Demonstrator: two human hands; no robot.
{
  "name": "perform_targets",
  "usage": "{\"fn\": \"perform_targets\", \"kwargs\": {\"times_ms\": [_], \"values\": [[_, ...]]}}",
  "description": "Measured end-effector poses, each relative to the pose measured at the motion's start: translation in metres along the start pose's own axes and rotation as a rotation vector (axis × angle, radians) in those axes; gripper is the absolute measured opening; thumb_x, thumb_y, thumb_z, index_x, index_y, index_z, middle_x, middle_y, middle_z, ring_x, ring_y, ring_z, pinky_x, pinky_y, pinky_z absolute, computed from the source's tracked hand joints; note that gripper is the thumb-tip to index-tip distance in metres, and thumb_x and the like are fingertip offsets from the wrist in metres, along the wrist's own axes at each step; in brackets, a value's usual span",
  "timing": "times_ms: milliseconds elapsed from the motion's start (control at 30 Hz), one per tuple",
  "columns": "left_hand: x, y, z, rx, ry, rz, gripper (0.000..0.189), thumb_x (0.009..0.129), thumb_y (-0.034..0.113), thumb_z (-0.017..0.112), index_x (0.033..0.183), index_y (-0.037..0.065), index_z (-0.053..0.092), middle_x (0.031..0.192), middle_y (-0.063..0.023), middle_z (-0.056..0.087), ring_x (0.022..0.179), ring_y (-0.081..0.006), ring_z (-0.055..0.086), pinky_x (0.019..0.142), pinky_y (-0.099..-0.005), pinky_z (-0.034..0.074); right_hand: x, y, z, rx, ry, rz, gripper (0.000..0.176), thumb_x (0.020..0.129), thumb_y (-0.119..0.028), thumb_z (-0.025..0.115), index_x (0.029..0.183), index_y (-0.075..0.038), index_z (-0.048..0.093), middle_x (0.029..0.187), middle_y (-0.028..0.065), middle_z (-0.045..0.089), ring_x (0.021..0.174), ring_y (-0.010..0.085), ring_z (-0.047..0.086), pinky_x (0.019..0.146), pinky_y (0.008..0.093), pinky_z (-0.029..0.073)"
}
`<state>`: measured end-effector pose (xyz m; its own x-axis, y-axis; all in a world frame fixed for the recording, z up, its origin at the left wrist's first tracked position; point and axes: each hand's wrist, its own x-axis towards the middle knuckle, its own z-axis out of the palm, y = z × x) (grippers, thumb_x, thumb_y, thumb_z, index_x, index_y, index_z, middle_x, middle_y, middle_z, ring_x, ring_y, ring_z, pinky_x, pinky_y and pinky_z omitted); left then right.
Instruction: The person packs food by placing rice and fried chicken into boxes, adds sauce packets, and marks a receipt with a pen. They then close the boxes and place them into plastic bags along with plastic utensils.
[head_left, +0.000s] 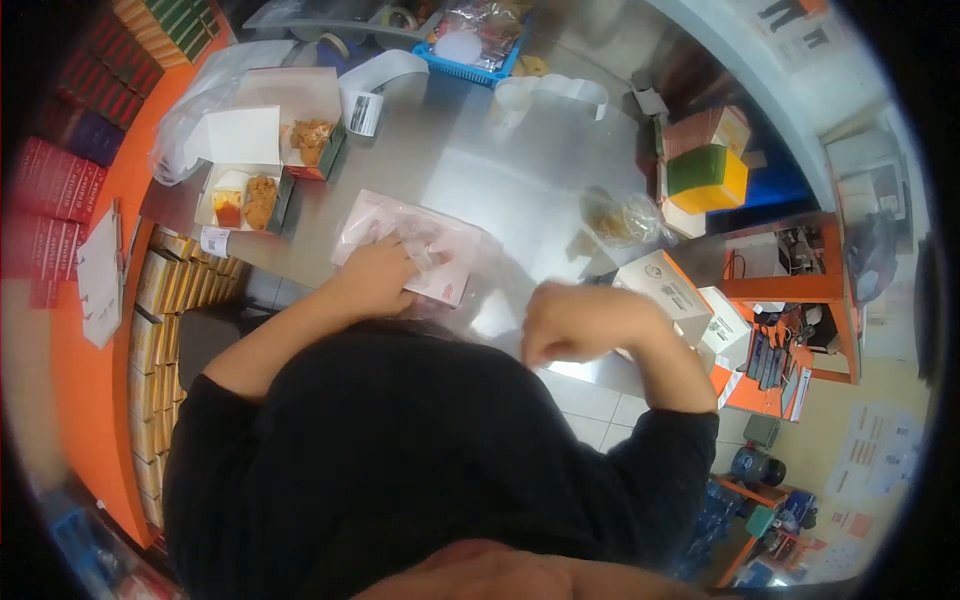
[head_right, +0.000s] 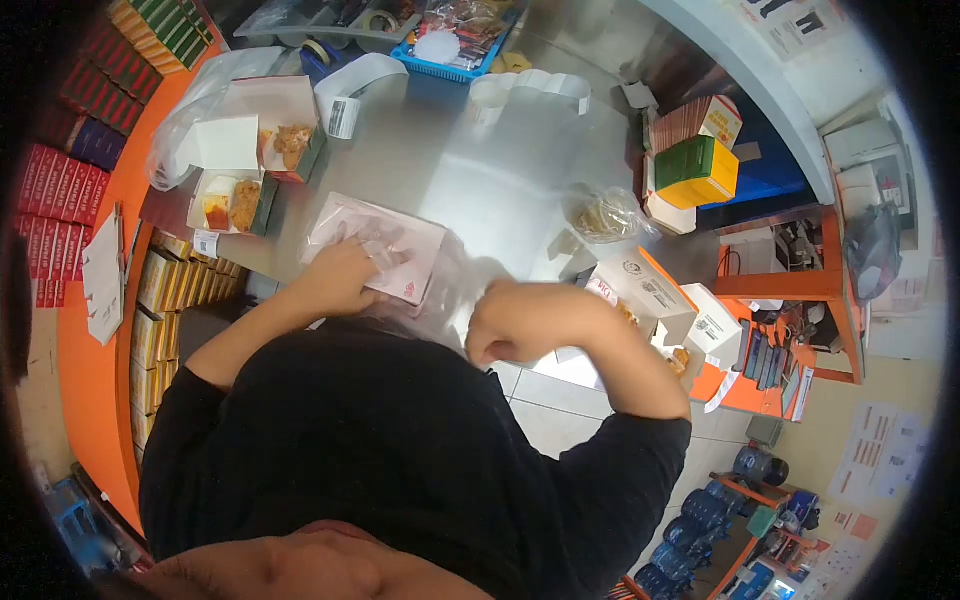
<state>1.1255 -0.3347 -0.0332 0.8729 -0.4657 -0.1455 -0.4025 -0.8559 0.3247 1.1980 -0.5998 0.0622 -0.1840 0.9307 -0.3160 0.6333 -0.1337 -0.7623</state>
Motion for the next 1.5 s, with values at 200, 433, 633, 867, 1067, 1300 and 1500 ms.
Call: {"fn": "perform_targets", "kwargs": {"times_ms": [200, 433, 633, 867, 1067, 1300, 1500], "values": [[0.011, -0.021, -0.045, -0.709, 0.003, 0.136, 0.039, 0.083, 0.026, 0.058, 0.118, 0.010, 0.058, 0.110, -0.0106, 0.062, 0.103, -0.0274, 0.057, 0.093, -0.0424, 0.041, -0.024, 0.005, -0.058, -0.244, 0.571, 0.111, 0.016, 0.063, 0.005, 0.058, 0.073, -0.007, 0.063, 0.073, 0.0069, 0.060, 0.075, 0.0279, 0.058, 0.071, 0.0354, 0.044], [0.023, -0.034, -0.207, -1.264, 0.365, 0.109, 0.042, 0.096, 0.028, 0.039, 0.113, -0.006, 0.057, 0.091, -0.0110, 0.066, 0.086, -0.0184, 0.063, 0.085, -0.0307, 0.046, -0.028, -0.048, -0.155, -0.517, 0.958, 0.059, 0.019, 0.060, 0.010, 0.054, 0.070, -0.004, 0.057, 0.084, 0.0115, 0.058, 0.083, 0.0302, 0.057, 0.071, 0.0346, 0.045], [0.019, -0.063, -0.198, -1.297, 0.089, 0.162, 0.038, 0.096, 0.029, 0.042, 0.110, -0.001, 0.060, 0.096, -0.0114, 0.066, 0.092, -0.0181, 0.061, 0.088, -0.0322, 0.045, 0.005, -0.037, -0.210, -0.399, 0.379, 0.243, 0.024, 0.053, 0.007, 0.055, 0.074, -0.003, 0.057, 0.082, 0.0142, 0.058, 0.082, 0.0331, 0.056, 0.072, 0.0390, 0.045], [-0.044, -0.193, -0.112, -1.119, -0.095, 0.088, 0.025, 0.095, 0.021, 0.047, 0.103, 0.004, 0.063, 0.103, -0.0074, 0.065, 0.100, -0.0175, 0.058, 0.089, -0.0313, 0.043, 0.217, -0.015, -0.340, -0.455, 0.525, -0.072, 0.044, 0.072, -0.014, 0.069, 0.114, -0.006, 0.059, 0.110, 0.0134, 0.060, 0.095, 0.0274, 0.059, 0.082, 0.0358, 0.048], [-0.118, -0.319, -0.121, -1.117, 0.112, -0.041, 0.029, 0.091, 0.024, 0.053, 0.111, 0.004, 0.060, 0.103, -0.0098, 0.065, 0.092, -0.0177, 0.061, 0.082, -0.0326, 0.047, 0.513, 0.202, -0.482, -0.599, 0.757, 0.545, 0.034, 0.082, -0.017, 0.055, 0.116, -0.019, 0.059, 0.117, 0.0121, 0.057, 0.108, 0.0303, 0.054, 0.088, 0.0392, 0.045], [-0.204, -0.446, -0.161, -1.506, 0.590, -0.227, 0.027, 0.089, 0.015, 0.053, 0.109, -0.002, 0.057, 0.100, -0.0092, 0.062, 0.096, -0.0174, 0.057, 0.086, -0.0308, 0.044, 0.614, 0.356, -0.553, -0.856, 0.790, 0.896, 0.038, 0.086, -0.034, 0.051, 0.115, -0.010, 0.058, 0.113, 0.0122, 0.058, 0.104, 0.0266, 0.056, 0.086, 0.0384, 0.046], [-0.104, -0.548, -0.213, -1.029, 0.907, -0.239, 0.034, 0.086, 0.025, 0.062, 0.106, -0.001, 0.057, 0.103, -0.0093, 0.061, 0.098, -0.0180, 0.057, 0.087, -0.0305, 0.043, 0.570, 0.210, -0.552, 0.249, 1.007, 0.289, 0.056, 0.085, -0.057, 0.053, 0.099, -0.003, 0.062, 0.073, 0.0048, 0.060, 0.062, 0.0115, 0.053, 0.060, 0.0263, 0.044]]}}
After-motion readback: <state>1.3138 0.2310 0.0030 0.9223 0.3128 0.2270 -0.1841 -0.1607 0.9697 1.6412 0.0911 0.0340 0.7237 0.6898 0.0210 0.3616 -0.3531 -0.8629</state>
